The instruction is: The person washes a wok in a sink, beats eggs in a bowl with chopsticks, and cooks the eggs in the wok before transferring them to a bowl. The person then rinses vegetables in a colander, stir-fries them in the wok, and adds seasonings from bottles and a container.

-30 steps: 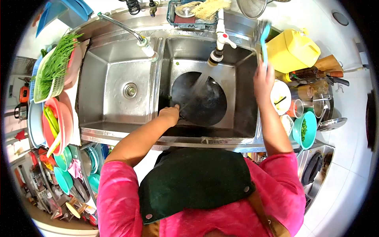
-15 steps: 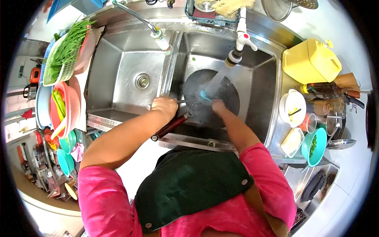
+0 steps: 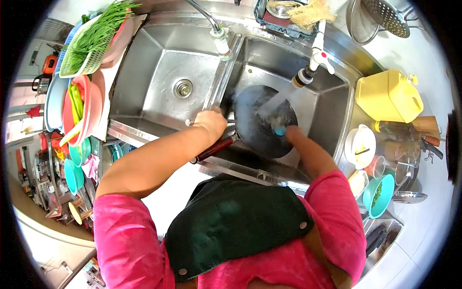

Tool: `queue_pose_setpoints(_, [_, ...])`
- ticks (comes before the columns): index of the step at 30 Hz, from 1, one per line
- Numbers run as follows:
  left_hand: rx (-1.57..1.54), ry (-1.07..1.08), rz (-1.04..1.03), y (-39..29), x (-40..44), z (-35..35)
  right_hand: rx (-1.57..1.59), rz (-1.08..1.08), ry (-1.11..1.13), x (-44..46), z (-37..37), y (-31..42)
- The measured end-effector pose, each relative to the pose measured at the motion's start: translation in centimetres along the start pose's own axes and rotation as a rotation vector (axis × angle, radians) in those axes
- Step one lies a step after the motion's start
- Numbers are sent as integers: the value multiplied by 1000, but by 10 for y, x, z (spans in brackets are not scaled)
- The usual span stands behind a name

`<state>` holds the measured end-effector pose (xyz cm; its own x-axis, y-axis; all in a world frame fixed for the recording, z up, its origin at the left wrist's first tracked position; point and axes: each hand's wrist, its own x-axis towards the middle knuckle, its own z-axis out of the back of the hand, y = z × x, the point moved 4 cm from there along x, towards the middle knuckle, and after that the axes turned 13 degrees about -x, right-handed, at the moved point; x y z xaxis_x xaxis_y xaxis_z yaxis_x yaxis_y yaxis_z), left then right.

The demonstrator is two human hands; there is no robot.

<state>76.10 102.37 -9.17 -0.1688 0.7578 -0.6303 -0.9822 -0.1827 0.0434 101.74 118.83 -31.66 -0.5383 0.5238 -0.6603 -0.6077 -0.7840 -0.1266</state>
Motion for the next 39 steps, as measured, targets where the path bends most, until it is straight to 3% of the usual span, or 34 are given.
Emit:
queue_pose_setpoints(1, [-124, 83, -6, 7, 1, 10, -109, 84, -61, -1, 2, -23])
queue_pose_setpoints(3, [-301, 180, -17, 16, -7, 33, -131, -9, 196, 44, -23, -66])
queue_pose_setpoints(4, [-306, 175, -15, 25, 4, 23, -138, -8, 193, 32, -8, -64])
queue_pose_setpoints(6, [-309, 399, -81, 39, 32, -15, 679, -133, -139, 7, 29, -64])
queue_pose_setpoints(7, [-324, 469, -106, 37, 33, -14, 951, -107, -144, 11, 29, -53])
queue_pose_setpoints(8, [-328, 469, -108, 34, 32, -16, 844, 13, -312, 32, 15, -35])
queue_pose_setpoints(10, [-301, 312, -89, 27, 25, -8, 826, -24, -286, 45, -2, 15])
queue_pose_setpoints(12, [-268, 327, -87, 24, 40, -35, 814, -39, -271, 39, -5, 48])
queue_pose_setpoints(14, [-226, 346, -87, 23, 41, -43, 561, -116, -235, 3, 10, 57])
queue_pose_setpoints(16, [-385, 490, -74, 14, 27, -37, 124, 135, -129, 26, -64, 27])
queue_pose_setpoints(18, [-354, 463, -51, 19, 28, -44, 120, -73, -9, -13, -18, 7])
queue_pose_setpoints(19, [-407, 411, 18, 21, 20, -31, 114, -68, -6, -11, -21, 4])
queue_pose_setpoints(21, [-466, 360, 87, 22, 16, -34, 178, -433, -30, -4, -37, -20])
queue_pose_setpoints(22, [-480, 268, 77, 24, 22, -42, 178, -435, -31, 13, -55, -15])
queue_pose_setpoints(24, [-496, 179, 56, 18, 24, -44, 466, 53, -299, 48, -91, 10])
queue_pose_setpoints(25, [-518, 145, 92, 17, 22, -38, 465, 48, -299, 40, -78, 19])
queue_pose_setpoints(27, [-541, 111, 133, 18, 16, -27, 1352, -230, -258, 14, -36, 40])
queue_pose_setpoints(28, [-541, 136, 138, 18, 14, -23, 1347, -226, -254, 23, -46, 39])
queue_pose_setpoints(30, [-536, 208, 135, 19, 9, -19, 276, 80, -538, 27, -59, 50])
queue_pose_setpoints(32, [-427, 201, -34, 28, 28, -52, -269, 329, -311, 13, -64, 60])
queue_pose_setpoints(33, [-424, 194, -28, 34, 25, -48, -94, 194, -305, 7, -64, 51])
queue_pose_setpoints(34, [-655, 160, 26, 37, 12, -47, 84, 65, -275, -4, -72, 42])
queue_pose_setpoints(35, [-881, 128, 80, 38, -3, -45, -32, 61, -107, -23, -44, 32])
queue_pose_setpoints(36, [-879, 132, 80, 40, -18, -40, -152, 52, 47, -32, -11, 16])
queue_pose_setpoints(39, [-1029, -40, 114, 49, -67, -26, -8, -98, -136, 0, -46, -10])
